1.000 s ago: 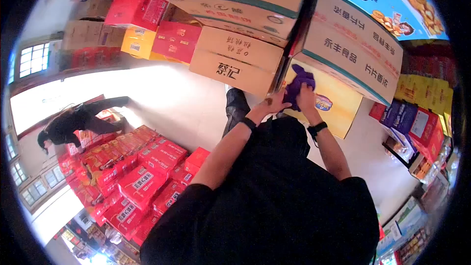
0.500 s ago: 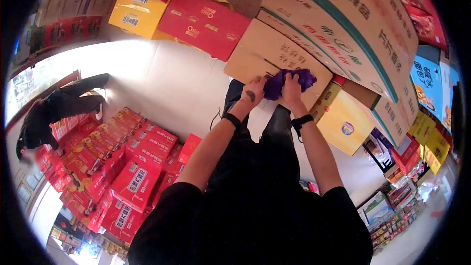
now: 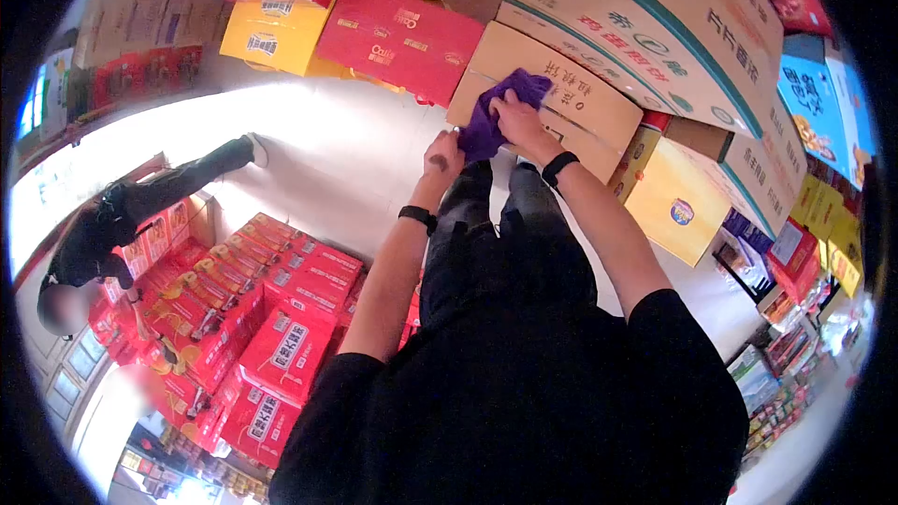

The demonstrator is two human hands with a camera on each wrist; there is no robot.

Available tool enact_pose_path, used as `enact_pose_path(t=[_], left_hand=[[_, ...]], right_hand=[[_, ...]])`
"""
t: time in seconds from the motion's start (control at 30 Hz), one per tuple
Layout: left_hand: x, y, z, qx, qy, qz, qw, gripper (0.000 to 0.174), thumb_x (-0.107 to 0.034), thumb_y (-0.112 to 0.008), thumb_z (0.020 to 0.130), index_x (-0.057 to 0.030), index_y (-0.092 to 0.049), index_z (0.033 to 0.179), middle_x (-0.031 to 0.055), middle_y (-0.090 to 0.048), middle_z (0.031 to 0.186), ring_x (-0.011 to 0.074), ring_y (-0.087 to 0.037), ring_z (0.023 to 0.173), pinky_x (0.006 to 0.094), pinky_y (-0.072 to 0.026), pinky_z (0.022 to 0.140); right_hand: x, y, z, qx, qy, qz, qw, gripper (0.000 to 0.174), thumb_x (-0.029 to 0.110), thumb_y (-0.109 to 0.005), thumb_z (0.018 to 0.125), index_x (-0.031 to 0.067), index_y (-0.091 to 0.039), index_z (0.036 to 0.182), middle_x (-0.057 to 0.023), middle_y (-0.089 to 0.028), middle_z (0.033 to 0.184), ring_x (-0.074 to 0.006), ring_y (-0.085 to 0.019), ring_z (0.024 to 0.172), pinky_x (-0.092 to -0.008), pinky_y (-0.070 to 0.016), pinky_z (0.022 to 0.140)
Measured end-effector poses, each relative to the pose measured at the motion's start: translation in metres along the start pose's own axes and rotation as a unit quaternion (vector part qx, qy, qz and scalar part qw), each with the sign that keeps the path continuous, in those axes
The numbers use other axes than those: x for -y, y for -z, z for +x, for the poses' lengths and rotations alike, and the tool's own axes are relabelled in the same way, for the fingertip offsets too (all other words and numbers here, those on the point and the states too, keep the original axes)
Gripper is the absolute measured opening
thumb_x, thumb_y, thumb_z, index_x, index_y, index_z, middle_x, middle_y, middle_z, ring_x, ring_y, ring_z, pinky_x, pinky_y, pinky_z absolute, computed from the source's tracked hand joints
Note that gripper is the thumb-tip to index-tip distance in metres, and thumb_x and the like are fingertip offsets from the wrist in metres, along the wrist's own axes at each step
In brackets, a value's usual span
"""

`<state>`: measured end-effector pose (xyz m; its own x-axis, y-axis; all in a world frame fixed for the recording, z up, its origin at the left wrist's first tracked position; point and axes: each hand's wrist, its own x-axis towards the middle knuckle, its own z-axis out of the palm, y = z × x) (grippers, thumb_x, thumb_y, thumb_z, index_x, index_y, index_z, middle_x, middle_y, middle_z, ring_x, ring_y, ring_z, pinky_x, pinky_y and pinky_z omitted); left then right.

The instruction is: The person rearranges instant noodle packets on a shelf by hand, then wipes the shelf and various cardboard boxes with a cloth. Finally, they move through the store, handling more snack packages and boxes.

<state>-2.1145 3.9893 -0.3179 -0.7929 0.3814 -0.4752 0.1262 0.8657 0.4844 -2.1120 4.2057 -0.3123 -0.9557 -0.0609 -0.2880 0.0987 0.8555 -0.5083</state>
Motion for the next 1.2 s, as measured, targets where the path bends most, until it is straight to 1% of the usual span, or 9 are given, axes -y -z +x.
enact_pose_path(t=[0.13, 0.2, 0.33, 0.43, 0.6, 0.77, 0.97, 1.1, 1.2], left_hand=[[0.012, -0.018, -0.037, 0.046, 0.011, 0.008, 0.999, 0.030, -0.013, -0.058, 0.080, -0.0021, -0.065, 0.107, 0.0243, -0.066, 0.104, 0.0399, -0.064, 0.102, 0.0467, -0.0514, 0.092], [0.013, -0.032, -0.047, 0.139, 0.029, 0.018, 0.990, 0.032, -0.020, -0.059, 0.081, -0.0009, -0.068, 0.105, 0.0252, -0.067, 0.105, 0.0407, -0.063, 0.104, 0.0467, -0.0508, 0.094], [-0.023, -0.049, -0.066, 0.181, 0.046, -0.032, 0.982, 0.033, -0.025, -0.059, 0.084, 0.0003, -0.067, 0.103, 0.0249, -0.067, 0.107, 0.0418, -0.063, 0.104, 0.0481, -0.0501, 0.093], [-0.051, -0.059, -0.066, 0.158, -0.010, -0.028, 0.987, 0.031, -0.026, -0.052, 0.089, 0.0034, -0.062, 0.093, 0.0288, -0.066, 0.092, 0.0434, -0.064, 0.093, 0.0497, -0.0500, 0.084], [-0.136, -0.052, -0.051, -0.023, -0.163, -0.053, 0.985, 0.024, -0.018, -0.059, 0.091, -0.0002, -0.056, 0.108, 0.0244, -0.061, 0.104, 0.0445, -0.060, 0.098, 0.0499, -0.0500, 0.086], [-0.205, -0.062, -0.040, 0.000, -0.214, -0.065, 0.975, 0.028, -0.007, -0.061, 0.085, -0.0027, -0.054, 0.112, 0.0210, -0.054, 0.111, 0.0435, -0.057, 0.104, 0.0482, -0.0496, 0.088], [-0.156, -0.096, -0.026, -0.045, -0.329, -0.035, 0.942, 0.049, 0.004, -0.054, 0.077, -0.0064, -0.055, 0.124, 0.0202, -0.053, 0.121, 0.0412, -0.052, 0.116, 0.0473, -0.0456, 0.098], [-0.121, -0.053, -0.022, 0.049, -0.299, 0.123, 0.945, 0.057, -0.006, -0.053, 0.082, -0.0137, -0.052, 0.138, 0.0145, -0.047, 0.142, 0.0376, -0.045, 0.132, 0.0512, -0.0405, 0.106], [-0.080, -0.037, 0.010, 0.086, -0.293, 0.141, 0.942, 0.060, -0.011, -0.051, 0.084, -0.0197, -0.050, 0.144, 0.0106, -0.036, 0.156, 0.0363, -0.032, 0.144, 0.0528, -0.0299, 0.114]], right_hand=[[0.005, 0.007, -0.037, 0.047, 0.008, 0.078, 0.996, 0.019, 0.006, -0.055, 0.084, 0.0163, -0.066, 0.096, -0.0141, -0.059, 0.101, -0.0375, -0.065, 0.089, -0.0508, -0.0523, 0.077], [0.001, 0.010, -0.058, 0.078, -0.004, 0.087, 0.993, 0.020, 0.006, -0.057, 0.083, 0.0174, -0.069, 0.094, -0.0126, -0.060, 0.099, -0.0356, -0.065, 0.093, -0.0479, -0.0524, 0.078], [-0.033, 0.009, -0.098, 0.047, -0.028, 0.099, 0.994, 0.019, 0.004, -0.059, 0.080, 0.0175, -0.068, 0.090, -0.0084, -0.058, 0.094, -0.0303, -0.065, 0.092, -0.0448, -0.0527, 0.076], [-0.071, 0.015, -0.125, -0.018, -0.055, 0.103, 0.993, 0.020, 0.004, -0.059, 0.079, 0.0177, -0.067, 0.092, -0.0087, -0.058, 0.096, -0.0309, -0.065, 0.093, -0.0454, -0.0526, 0.077], [-0.129, 0.034, -0.162, -0.080, -0.204, 0.097, 0.971, 0.020, 0.008, -0.060, 0.081, 0.0171, -0.066, 0.098, -0.0118, -0.060, 0.104, -0.0345, -0.064, 0.099, -0.0466, -0.0530, 0.083], [-0.154, 0.027, -0.165, -0.121, -0.292, 0.085, 0.945, 0.033, 0.010, -0.064, 0.081, 0.0152, -0.057, 0.113, -0.0193, -0.060, 0.109, -0.0408, -0.065, 0.098, -0.0526, -0.0533, 0.083], [-0.159, 0.041, -0.177, -0.040, -0.216, 0.047, 0.975, 0.036, 0.007, -0.060, 0.082, 0.0110, -0.050, 0.116, -0.0259, -0.064, 0.101, -0.0440, -0.067, 0.096, -0.0536, -0.0559, 0.079], [-0.158, 0.023, -0.216, 0.056, -0.231, 0.015, 0.971, 0.029, 0.010, -0.056, 0.083, 0.0093, -0.054, 0.112, -0.0240, -0.068, 0.099, -0.0418, -0.068, 0.095, -0.0530, -0.0554, 0.077], [-0.136, 0.011, -0.257, 0.089, -0.310, 0.015, 0.946, 0.043, 0.016, -0.066, 0.079, 0.0110, -0.052, 0.120, -0.0212, -0.069, 0.097, -0.0425, -0.067, 0.093, -0.0538, -0.0543, 0.080]])
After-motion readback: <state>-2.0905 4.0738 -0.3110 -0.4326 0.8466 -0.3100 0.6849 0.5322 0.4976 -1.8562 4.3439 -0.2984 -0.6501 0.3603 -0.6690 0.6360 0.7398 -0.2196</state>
